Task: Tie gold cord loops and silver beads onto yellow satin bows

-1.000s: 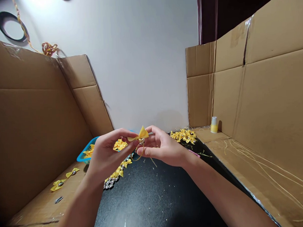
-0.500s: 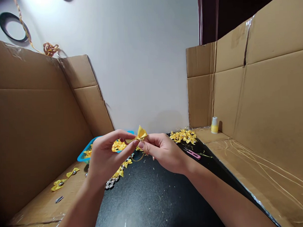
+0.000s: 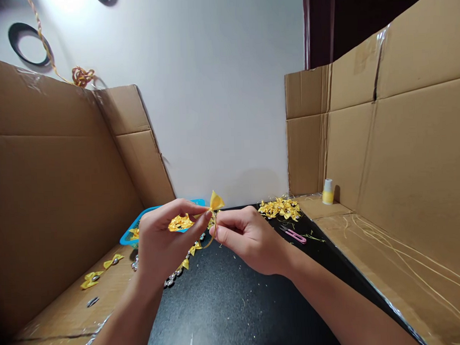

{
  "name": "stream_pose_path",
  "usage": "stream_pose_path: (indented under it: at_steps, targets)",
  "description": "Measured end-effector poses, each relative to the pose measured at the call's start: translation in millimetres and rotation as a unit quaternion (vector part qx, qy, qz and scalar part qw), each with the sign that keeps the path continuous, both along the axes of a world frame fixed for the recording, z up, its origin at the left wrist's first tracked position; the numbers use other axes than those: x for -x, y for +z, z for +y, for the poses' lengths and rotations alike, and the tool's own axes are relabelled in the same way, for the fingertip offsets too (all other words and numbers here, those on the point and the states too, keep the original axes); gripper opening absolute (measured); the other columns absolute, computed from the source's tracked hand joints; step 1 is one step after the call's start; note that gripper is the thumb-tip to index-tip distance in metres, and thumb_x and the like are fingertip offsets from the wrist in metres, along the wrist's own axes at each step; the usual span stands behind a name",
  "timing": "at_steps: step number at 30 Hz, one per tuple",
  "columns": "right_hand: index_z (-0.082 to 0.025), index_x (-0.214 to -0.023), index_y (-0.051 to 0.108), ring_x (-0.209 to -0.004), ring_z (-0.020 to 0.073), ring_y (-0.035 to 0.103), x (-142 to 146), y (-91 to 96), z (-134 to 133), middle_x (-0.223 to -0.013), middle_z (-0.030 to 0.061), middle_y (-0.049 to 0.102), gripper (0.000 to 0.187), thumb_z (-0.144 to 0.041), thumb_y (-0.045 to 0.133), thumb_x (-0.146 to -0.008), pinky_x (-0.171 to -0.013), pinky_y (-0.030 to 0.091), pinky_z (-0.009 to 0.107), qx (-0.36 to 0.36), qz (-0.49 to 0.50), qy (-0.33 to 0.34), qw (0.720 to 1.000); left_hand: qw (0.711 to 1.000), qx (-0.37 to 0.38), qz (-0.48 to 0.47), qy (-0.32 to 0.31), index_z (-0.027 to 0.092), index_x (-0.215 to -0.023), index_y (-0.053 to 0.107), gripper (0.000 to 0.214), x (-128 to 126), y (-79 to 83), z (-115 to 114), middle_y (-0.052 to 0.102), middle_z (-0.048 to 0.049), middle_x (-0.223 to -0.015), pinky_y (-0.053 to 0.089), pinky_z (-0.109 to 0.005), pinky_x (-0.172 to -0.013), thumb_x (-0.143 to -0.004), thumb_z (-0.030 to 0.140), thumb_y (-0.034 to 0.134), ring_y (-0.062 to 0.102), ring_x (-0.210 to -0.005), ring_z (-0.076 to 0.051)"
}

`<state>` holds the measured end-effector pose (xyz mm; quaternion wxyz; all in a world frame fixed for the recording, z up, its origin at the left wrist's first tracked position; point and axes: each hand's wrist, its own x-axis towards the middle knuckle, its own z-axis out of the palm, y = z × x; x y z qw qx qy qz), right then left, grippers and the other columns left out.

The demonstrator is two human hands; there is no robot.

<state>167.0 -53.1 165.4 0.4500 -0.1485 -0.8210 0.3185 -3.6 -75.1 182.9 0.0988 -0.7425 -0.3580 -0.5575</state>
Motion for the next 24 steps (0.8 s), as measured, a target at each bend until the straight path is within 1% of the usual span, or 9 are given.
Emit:
stream_pose_path:
  at_steps: [4,7,11,13,15,18,22,24]
  targets:
    - [-0.019,-0.059,0.034,-0.053,0.0083,0.024,0.0,-0.9,2.7,-0.056,-0.0059,0.027,0.036,-0.03,0.048,-0.09,-0.049,0.021,0.025,-0.001,-0.013,0.006,1.0,1.0,0.004,0.002,-0.003,0.021,-0.071,0.066,0.006,0.2,-0.4,1.1,0.062,0.0034,-0.06,0.045,-0.027,-0.054,-0.077,0.019,0.066,0.054,-0.056,-0.011]
    - [-0.019,-0.06,0.036,-0.054,0.0086,0.026,-0.2,-2.0,6.5,-0.057,-0.0056,0.028,0.036,-0.034,0.049,-0.09,-0.049,0.022,0.025,0.011,-0.018,0.004,1.0,0.999,0.038,0.005,-0.013,0.021,-0.074,0.066,0.003,1.7,-0.1,2.7,0.063,0.0029,-0.062,0.044,-0.026,-0.056,-0.077,0.021,0.067,0.054,-0.058,-0.011]
    - [-0.019,-0.06,0.038,-0.056,0.0091,0.026,-2.4,-2.1,12.7,-0.059,-0.0053,0.029,0.039,-0.039,0.048,-0.091,-0.051,0.022,0.025,0.029,0.013,-0.01,0.999,0.989,0.126,0.011,-0.075,0.019,-0.08,0.065,0.004,3.6,1.1,4.0,0.066,0.0008,-0.071,0.045,-0.025,-0.059,-0.079,0.023,0.065,0.056,-0.063,-0.011]
    - [-0.018,-0.061,0.041,-0.056,0.0091,0.028,-4.1,-1.5,15.1,-0.059,-0.005,0.031,0.038,-0.041,0.047,-0.091,-0.051,0.023,0.024,0.04,0.03,-0.009,0.999,0.98,0.164,0.002,-0.109,0.019,-0.081,0.062,0.004,3.7,1.1,4.4,0.064,0.0003,-0.074,0.044,-0.024,-0.06,-0.08,0.022,0.063,0.055,-0.066,-0.01]
    - [-0.018,-0.062,0.043,-0.055,0.0091,0.029,-6.0,-0.9,17.0,-0.059,-0.0049,0.033,0.037,-0.041,0.047,-0.091,-0.052,0.025,0.024,0.051,0.038,-0.007,0.998,0.972,0.188,-0.016,-0.141,0.019,-0.084,0.058,0.004,3.4,0.7,5.0,0.06,0.0016,-0.072,0.043,-0.023,-0.057,-0.081,0.021,0.061,0.052,-0.064,-0.01]
    - [-0.018,-0.06,0.042,-0.055,0.009,0.028,-8.8,0.4,19.0,-0.058,-0.0051,0.033,0.038,-0.042,0.049,-0.09,-0.051,0.025,0.024,0.055,0.041,-0.011,0.998,0.965,0.193,-0.029,-0.176,0.02,-0.083,0.053,0.005,2.7,-0.2,6.8,0.052,0.0036,-0.069,0.04,-0.022,-0.055,-0.083,0.017,0.057,0.047,-0.062,-0.009]
    - [-0.018,-0.061,0.045,-0.055,0.009,0.03,-13.8,3.7,19.3,-0.057,-0.005,0.034,0.036,-0.039,0.049,-0.089,-0.05,0.025,0.024,0.047,0.032,-0.017,0.998,0.969,0.156,-0.033,-0.19,0.019,-0.075,0.052,0.011,2.9,-1.2,10.6,0.048,0.0043,-0.067,0.037,-0.022,-0.056,-0.08,0.01,0.054,0.043,-0.062,-0.008]
    - [-0.018,-0.062,0.047,-0.054,0.0088,0.029,-16.6,6.0,18.0,-0.057,-0.0051,0.034,0.034,-0.038,0.049,-0.089,-0.05,0.025,0.023,0.044,0.005,-0.016,0.999,0.966,0.159,-0.041,-0.2,0.019,-0.073,0.052,0.012,3.1,-1.6,12.3,0.047,0.0047,-0.065,0.036,-0.021,-0.056,-0.079,0.008,0.053,0.042,-0.061,-0.007]
